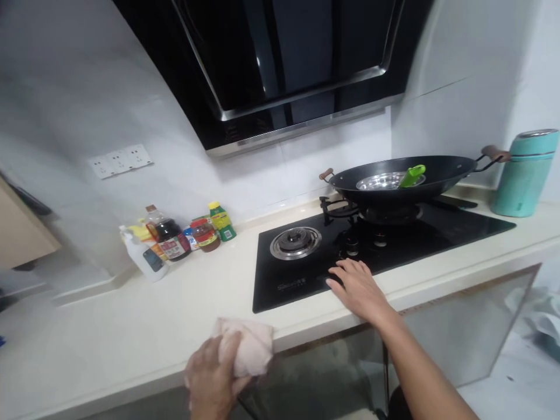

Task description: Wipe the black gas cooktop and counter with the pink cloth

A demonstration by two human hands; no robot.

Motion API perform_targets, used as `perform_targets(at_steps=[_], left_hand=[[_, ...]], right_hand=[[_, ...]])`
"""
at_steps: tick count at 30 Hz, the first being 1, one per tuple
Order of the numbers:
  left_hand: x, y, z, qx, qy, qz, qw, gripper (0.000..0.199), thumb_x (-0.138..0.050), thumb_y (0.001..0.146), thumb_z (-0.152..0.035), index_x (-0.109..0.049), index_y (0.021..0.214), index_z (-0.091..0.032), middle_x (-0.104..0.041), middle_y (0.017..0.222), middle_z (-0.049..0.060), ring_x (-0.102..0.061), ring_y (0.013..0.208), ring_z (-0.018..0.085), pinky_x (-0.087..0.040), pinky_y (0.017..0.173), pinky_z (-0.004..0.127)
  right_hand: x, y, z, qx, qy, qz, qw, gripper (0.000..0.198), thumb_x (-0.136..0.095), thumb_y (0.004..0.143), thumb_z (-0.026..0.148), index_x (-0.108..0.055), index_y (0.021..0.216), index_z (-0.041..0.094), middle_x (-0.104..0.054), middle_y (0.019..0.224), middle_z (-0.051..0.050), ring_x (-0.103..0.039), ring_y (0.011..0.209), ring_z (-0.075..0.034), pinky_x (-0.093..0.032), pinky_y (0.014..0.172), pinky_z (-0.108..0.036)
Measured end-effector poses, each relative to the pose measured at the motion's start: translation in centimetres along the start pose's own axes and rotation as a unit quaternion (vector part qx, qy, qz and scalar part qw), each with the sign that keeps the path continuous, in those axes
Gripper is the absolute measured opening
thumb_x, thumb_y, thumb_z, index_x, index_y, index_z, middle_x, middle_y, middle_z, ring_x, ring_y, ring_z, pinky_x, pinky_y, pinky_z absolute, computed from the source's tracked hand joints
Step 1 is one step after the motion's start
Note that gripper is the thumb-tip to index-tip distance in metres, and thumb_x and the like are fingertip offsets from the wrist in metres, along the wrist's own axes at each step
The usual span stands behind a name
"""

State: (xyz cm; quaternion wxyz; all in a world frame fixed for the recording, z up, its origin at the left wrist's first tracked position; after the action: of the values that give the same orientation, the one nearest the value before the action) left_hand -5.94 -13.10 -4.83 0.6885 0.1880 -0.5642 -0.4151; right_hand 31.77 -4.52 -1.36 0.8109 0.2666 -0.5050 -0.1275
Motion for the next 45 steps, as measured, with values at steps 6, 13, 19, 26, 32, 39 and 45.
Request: perform_targets(at_steps=[6, 13, 19, 26, 32, 39, 45], left_hand=[[-0.6, 6.2, -13.6, -0.058, -0.062, 0.064, 0.994, 0.081, -0.091, 0.064, -0.05, -0.062, 0.137, -0.034, -0.064, 0.123, 0.012, -0.055, 0.112, 0.037, -0.042, 0.094, 0.053], [-0.2, 11.1, -20.9, -0.09, -0.12, 0.107, 0.983, 0.067, -0.082, 0.077, -0.036, -0.059, 0.139, -0.023, -0.065, 0.114, 0.016, -0.057, 0.105, 0.036, -0.048, 0.087, 0.053], [0.5, 11.9, -20.5, -0.104, -0.23, 0.145, 0.957, 0.046, -0.071, 0.085, -0.026, -0.067, 0.13, -0.016, -0.067, 0.116, 0.023, -0.061, 0.104, 0.037, -0.052, 0.087, 0.053], [1.1, 9.1, -6.2, -0.046, -0.372, 0.12, 0.919, 0.045, -0.068, 0.09, -0.039, -0.066, 0.132, -0.027, -0.071, 0.129, 0.011, -0.066, 0.116, 0.029, -0.056, 0.098, 0.046], [-1.1, 8.6, 3.1, 0.164, -0.371, 0.103, 0.908, 0.038, -0.057, 0.093, -0.05, -0.075, 0.113, -0.023, -0.077, 0.113, 0.009, -0.073, 0.104, 0.027, -0.06, 0.092, 0.044], [-1.6, 9.3, 2.7, 0.172, -0.394, 0.167, 0.887, 0.045, -0.05, 0.094, -0.053, -0.075, 0.116, -0.023, -0.076, 0.121, 0.008, -0.07, 0.115, 0.027, -0.053, 0.106, 0.048], [-1.4, 10.4, 2.5, 0.156, -0.351, 0.225, 0.895, 0.045, -0.05, 0.095, -0.053, -0.074, 0.119, -0.022, -0.077, 0.116, 0.008, -0.072, 0.108, 0.026, -0.056, 0.097, 0.043]], right_hand=[[0.8, 0.5, -0.4, -0.006, 0.061, -0.018, 0.998, 0.042, -0.043, 0.1, 0.048, -0.073, 0.116, 0.023, -0.066, 0.129, -0.013, -0.057, 0.126, -0.032, -0.036, 0.114, -0.059], [5.3, -3.6, 3.1, -0.022, 0.296, -0.077, 0.952, 0.039, -0.038, 0.105, 0.044, -0.068, 0.122, 0.026, -0.063, 0.133, -0.009, -0.058, 0.127, -0.022, -0.047, 0.11, -0.039], [1.4, -8.1, 8.2, 0.048, 0.173, 0.042, 0.983, 0.053, -0.049, 0.101, 0.04, -0.044, 0.152, 0.027, -0.05, 0.153, -0.011, -0.046, 0.142, -0.026, -0.041, 0.118, -0.048], [-2.2, -8.2, 8.9, 0.155, -0.011, 0.033, 0.987, 0.081, -0.081, 0.079, 0.04, -0.047, 0.15, 0.02, -0.05, 0.152, -0.022, -0.044, 0.142, -0.04, -0.038, 0.115, -0.063], [-7.7, -5.2, 16.1, 0.156, -0.101, 0.078, 0.979, 0.058, -0.074, 0.086, 0.032, -0.059, 0.139, 0.015, -0.057, 0.143, -0.028, -0.051, 0.134, -0.048, -0.042, 0.103, -0.07], [-10.0, -4.5, 25.6, 0.299, -0.042, 0.0, 0.953, 0.049, -0.045, 0.102, 0.028, -0.049, 0.145, 0.007, -0.058, 0.142, -0.024, -0.053, 0.133, -0.036, -0.05, 0.102, -0.058], [-8.2, -5.8, 20.5, 0.328, -0.044, -0.068, 0.941, 0.041, -0.055, 0.099, 0.028, -0.054, 0.139, 0.02, -0.066, 0.133, -0.015, -0.058, 0.126, -0.032, -0.048, 0.104, -0.051]])
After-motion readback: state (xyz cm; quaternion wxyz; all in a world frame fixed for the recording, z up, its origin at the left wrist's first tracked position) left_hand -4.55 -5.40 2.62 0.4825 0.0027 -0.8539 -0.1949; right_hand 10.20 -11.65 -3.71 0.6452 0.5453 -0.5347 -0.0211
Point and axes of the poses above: each hand's wrist, its own y-axis towards the middle knuckle, its own x-axis out of the back of the hand, z = x × y, the point moved 7 cm from there along y, towards the middle knuckle
